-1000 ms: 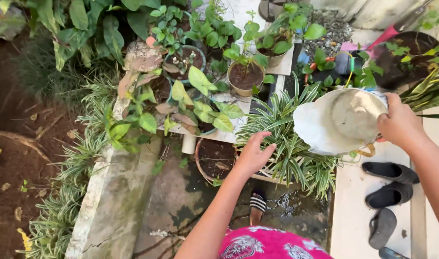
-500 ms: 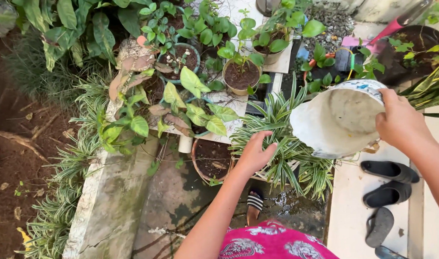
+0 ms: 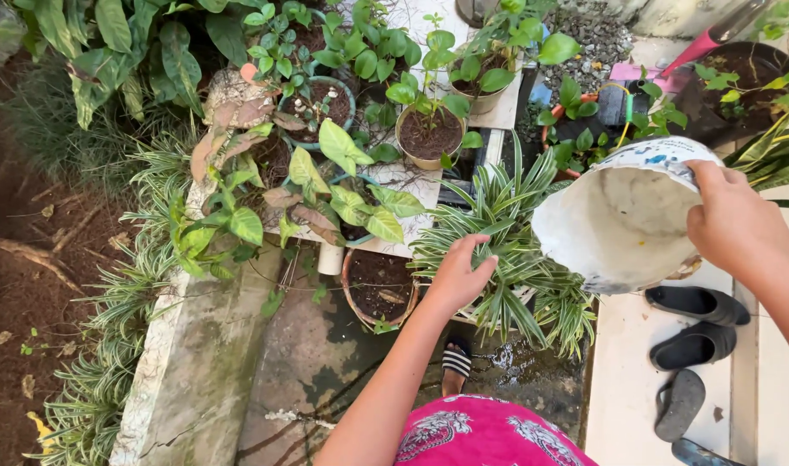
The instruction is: Watering several potted plants in an outdoor garden using a bucket.
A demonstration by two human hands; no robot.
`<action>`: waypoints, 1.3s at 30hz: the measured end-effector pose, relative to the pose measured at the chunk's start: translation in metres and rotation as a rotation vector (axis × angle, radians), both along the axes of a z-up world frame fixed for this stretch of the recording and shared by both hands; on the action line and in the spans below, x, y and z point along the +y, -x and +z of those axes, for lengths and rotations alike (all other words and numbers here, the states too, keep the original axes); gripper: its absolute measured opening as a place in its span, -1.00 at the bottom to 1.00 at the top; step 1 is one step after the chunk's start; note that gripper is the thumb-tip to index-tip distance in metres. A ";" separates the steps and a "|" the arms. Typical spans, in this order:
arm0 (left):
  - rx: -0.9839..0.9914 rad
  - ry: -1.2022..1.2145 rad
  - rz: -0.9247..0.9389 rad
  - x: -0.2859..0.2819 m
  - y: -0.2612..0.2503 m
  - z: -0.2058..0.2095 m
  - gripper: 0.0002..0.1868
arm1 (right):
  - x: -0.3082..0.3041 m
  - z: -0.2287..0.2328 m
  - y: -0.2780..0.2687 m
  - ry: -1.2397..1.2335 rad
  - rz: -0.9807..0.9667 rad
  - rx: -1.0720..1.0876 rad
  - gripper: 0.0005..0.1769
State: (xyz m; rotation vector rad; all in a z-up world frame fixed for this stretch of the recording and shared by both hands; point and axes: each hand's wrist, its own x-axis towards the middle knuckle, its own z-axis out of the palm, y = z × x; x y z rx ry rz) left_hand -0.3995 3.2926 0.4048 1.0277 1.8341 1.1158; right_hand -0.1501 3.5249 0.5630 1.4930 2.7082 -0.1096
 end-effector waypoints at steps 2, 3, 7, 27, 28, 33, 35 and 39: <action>-0.005 -0.024 -0.007 0.003 -0.004 -0.008 -0.46 | -0.001 0.003 0.001 -0.006 0.004 0.011 -0.31; -0.009 -0.048 -0.014 0.005 -0.006 -0.011 -0.46 | -0.001 0.005 0.001 -0.011 0.007 0.022 -0.32; 0.004 -0.066 -0.016 0.009 -0.008 0.011 -0.45 | 0.006 0.008 0.007 -0.043 0.028 0.057 -0.34; -0.120 0.023 0.011 0.057 -0.036 -0.003 -0.30 | 0.089 -0.004 0.020 0.389 -0.248 0.545 -0.29; -0.117 0.021 0.019 0.054 -0.031 0.005 -0.30 | 0.101 -0.014 0.024 0.391 -0.239 0.546 -0.29; -0.014 -0.061 0.131 0.049 0.009 -0.003 -0.39 | 0.137 -0.035 0.075 -0.024 0.061 0.306 -0.32; -0.028 -0.071 0.177 0.048 0.030 0.003 -0.40 | 0.145 -0.024 0.109 -0.066 0.095 0.297 -0.34; -0.039 -0.106 0.268 0.035 0.066 0.030 -0.43 | 0.165 -0.018 0.174 -0.144 0.167 0.278 -0.38</action>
